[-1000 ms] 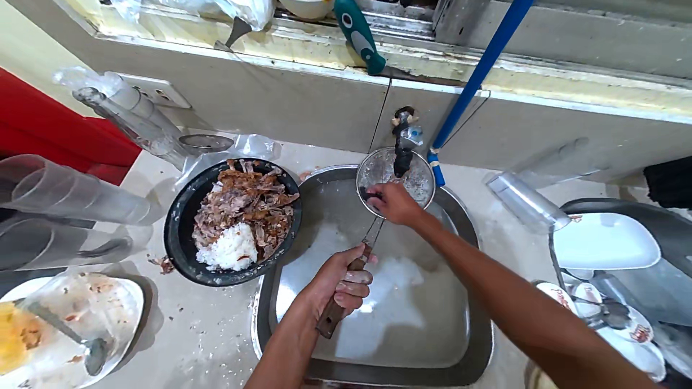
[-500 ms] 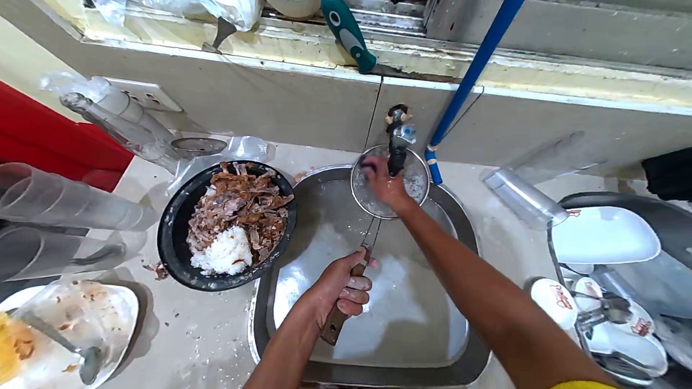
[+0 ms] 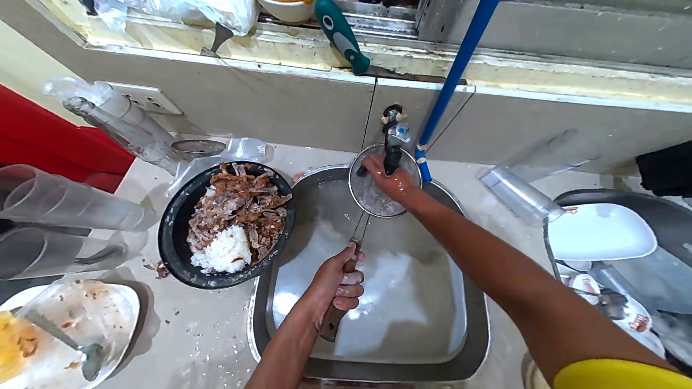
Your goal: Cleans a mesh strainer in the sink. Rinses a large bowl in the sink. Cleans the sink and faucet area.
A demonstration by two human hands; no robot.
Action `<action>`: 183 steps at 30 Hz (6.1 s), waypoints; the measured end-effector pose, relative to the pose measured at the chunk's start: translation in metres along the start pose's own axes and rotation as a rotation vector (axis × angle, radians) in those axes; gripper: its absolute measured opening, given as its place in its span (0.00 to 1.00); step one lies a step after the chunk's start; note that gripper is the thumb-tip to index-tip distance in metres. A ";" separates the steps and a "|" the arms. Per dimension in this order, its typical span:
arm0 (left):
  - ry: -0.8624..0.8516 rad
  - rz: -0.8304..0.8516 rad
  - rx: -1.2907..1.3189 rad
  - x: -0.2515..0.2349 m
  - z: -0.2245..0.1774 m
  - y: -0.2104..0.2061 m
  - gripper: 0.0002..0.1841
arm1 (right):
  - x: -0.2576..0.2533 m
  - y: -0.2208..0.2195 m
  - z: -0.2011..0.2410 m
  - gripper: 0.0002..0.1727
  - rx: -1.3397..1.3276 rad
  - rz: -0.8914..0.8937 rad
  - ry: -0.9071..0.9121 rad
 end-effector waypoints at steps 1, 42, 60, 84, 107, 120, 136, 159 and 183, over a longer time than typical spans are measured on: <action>-0.017 0.027 0.043 0.000 -0.001 0.002 0.25 | 0.005 0.009 -0.007 0.19 0.048 0.031 -0.074; -0.159 -0.101 -0.110 0.048 -0.005 -0.011 0.22 | 0.031 0.034 0.007 0.22 0.144 -0.151 -0.077; -0.256 -0.224 -0.143 0.014 0.014 -0.013 0.16 | 0.072 -0.018 0.064 0.24 -0.379 -0.048 0.070; -0.654 -0.306 -1.314 0.068 0.024 0.051 0.22 | 0.053 0.028 -0.011 0.19 -1.438 -0.190 -0.722; -0.743 -0.308 -1.545 0.039 0.028 0.034 0.24 | 0.058 0.009 -0.009 0.20 -0.823 -0.090 -0.440; -0.688 -0.259 -1.455 0.051 0.029 0.031 0.21 | 0.079 0.012 0.005 0.16 -0.895 -0.285 -0.490; -0.682 -0.319 -1.221 0.030 0.040 0.034 0.18 | 0.086 0.033 0.064 0.12 -0.738 -0.206 -0.611; -0.654 -0.243 -1.278 0.055 0.019 0.038 0.16 | 0.110 0.034 0.082 0.12 -0.844 -0.318 -0.490; -0.657 -0.150 -1.726 0.067 0.026 0.041 0.22 | 0.128 0.050 0.060 0.16 -0.821 -0.393 -0.331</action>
Point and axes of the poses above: each hand's wrist, its own x-axis away from the middle knuckle, its own y-axis out of the back of the hand, z = x × y, the point moved 3 cm from there along -x, towards the middle knuckle, and after that the axes turned 9 degrees about -y, right-handed, at the moved point
